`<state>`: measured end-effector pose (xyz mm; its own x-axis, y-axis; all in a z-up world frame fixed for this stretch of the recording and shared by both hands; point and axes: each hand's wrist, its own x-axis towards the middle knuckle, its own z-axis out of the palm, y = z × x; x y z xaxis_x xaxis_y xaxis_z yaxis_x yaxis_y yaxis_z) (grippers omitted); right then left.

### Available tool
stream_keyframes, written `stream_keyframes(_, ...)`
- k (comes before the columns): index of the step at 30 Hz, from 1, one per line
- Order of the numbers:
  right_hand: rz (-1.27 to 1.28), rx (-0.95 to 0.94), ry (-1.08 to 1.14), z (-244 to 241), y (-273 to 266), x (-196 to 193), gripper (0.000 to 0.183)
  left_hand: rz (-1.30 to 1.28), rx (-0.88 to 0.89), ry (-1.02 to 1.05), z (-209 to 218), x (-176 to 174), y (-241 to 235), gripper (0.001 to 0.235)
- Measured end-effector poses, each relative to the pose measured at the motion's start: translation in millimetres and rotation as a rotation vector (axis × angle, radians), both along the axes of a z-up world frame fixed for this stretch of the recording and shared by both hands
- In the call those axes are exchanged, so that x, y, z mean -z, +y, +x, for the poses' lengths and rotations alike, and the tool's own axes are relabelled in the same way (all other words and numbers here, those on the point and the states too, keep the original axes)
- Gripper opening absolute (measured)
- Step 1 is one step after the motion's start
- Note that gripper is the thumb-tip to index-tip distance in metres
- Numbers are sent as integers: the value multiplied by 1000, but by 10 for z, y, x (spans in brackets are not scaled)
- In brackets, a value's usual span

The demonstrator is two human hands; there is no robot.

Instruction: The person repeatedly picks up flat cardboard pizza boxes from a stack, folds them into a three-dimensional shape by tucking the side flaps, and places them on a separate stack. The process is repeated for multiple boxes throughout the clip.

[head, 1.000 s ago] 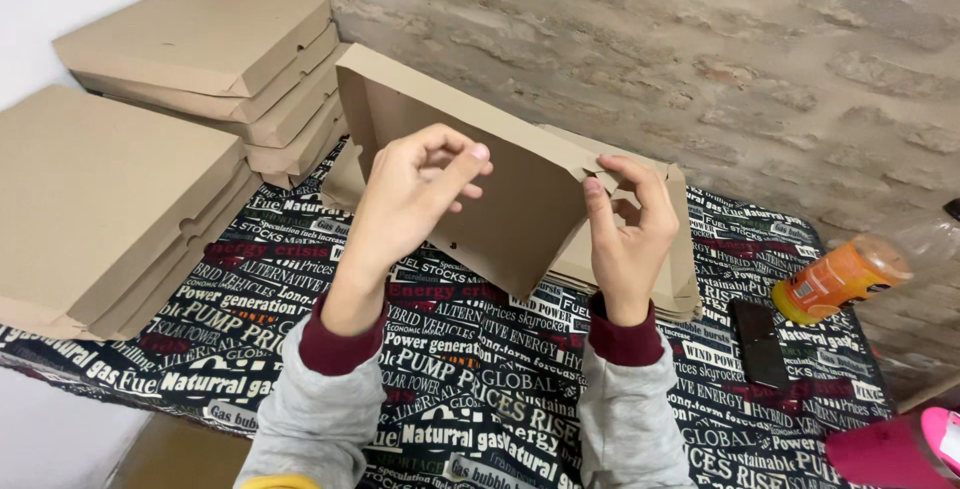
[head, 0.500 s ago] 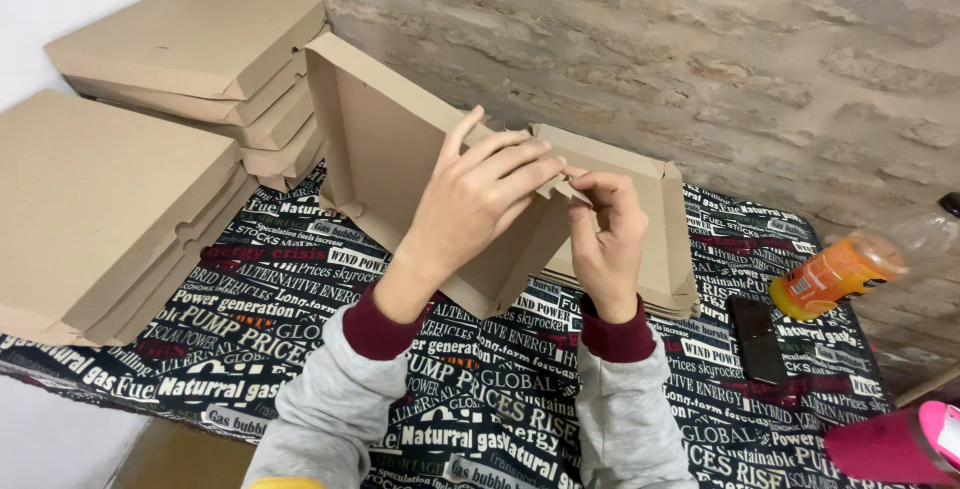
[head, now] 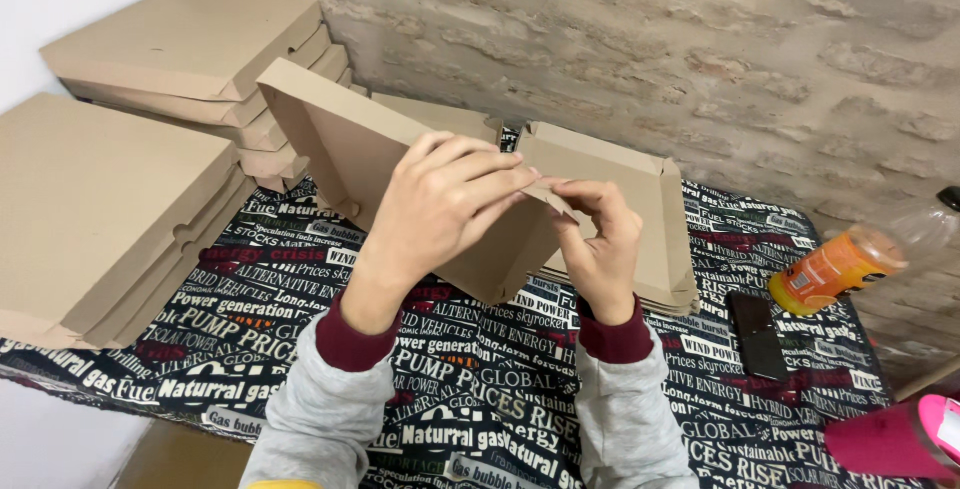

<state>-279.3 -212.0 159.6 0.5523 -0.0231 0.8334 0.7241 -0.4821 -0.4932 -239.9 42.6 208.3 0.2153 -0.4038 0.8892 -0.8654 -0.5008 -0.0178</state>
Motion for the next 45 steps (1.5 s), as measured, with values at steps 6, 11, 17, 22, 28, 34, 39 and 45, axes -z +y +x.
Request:
stream_keyframes(6,-46,0,-56,-21,14,-43,32,-8,31,6,-102,21,-76,16)
stream_keyframes(11,1,-79,-11,-92,43,-129,46,26,16,25,-175,-45,-20,17)
stream_keyframes(17,-1,-45,19,-32,12,-36,50,11,-82,-76,-163,-16,61,20)
stream_keyframes(22,-263,134,37,-31,-148,-130,50,-271,-105,-358,-477,-261,615,32)
stream_keyframes(28,87,306,47,72,-364,-216,30,-744,-100,149,-244,-228,1061,68)
stream_keyframes(34,274,215,15,51,-412,-165,26,-795,-16,306,-3,-202,1065,32)
stream_keyframes(39,167,285,51,-9,-113,-111,26,-107,-600,269,-169,-350,929,114)
stream_keyframes(45,4,153,-40,159,68,129,28,135,-166,121,51,55,26,50)
